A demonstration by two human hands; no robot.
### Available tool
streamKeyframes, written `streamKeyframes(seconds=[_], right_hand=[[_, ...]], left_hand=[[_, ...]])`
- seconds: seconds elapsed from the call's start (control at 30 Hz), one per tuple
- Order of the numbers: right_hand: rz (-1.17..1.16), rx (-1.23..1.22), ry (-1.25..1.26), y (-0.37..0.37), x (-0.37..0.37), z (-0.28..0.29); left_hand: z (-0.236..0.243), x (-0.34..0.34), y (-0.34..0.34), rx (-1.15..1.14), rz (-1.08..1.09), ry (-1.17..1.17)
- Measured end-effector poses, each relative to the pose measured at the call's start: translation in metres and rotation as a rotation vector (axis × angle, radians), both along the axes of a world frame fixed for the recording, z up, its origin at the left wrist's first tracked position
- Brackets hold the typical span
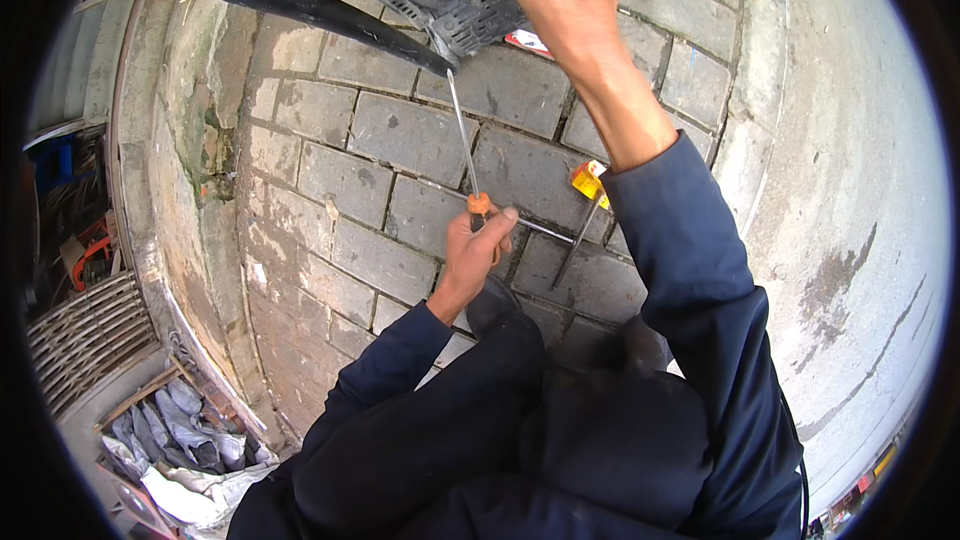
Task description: The person removes the top cover of a portable generator, uses a screwdriver and socket wrench to remove the spark plug, inspects it, and then reinstalls it. The person then attempts to start the generator by pulling the starter cord.
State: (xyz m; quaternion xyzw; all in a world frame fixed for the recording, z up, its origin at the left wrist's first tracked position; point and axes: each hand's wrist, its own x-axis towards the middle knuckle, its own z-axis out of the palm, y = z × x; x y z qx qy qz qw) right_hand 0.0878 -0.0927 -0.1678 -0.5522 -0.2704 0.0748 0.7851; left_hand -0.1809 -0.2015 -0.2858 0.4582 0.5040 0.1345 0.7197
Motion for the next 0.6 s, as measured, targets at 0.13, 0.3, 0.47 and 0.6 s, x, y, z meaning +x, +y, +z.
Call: streamKeyframes(seconds=[0.13, 0.3, 0.47, 0.6], right_hand=[[-0.136, -0.224, 0.024, -0.004, -0.002, -0.002], [-0.122, -0.089, -0.128, -0.004, 0.000, 0.004], [-0.065, -0.234, 0.053, -0.007, -0.003, 0.011], [-0.006, -0.094, 0.052, -0.006, -0.005, 0.005]], left_hand=[[-0.004, 0.000, -0.002, 0.081, -0.032, 0.041], [-0.008, 0.003, -0.004, -0.008, 0.045, 0.074], [-0.014, 0.008, -0.005, 0.025, 0.071, -0.077], [-0.018, 0.007, -0.005, -0.044, 0.064, 0.020]])
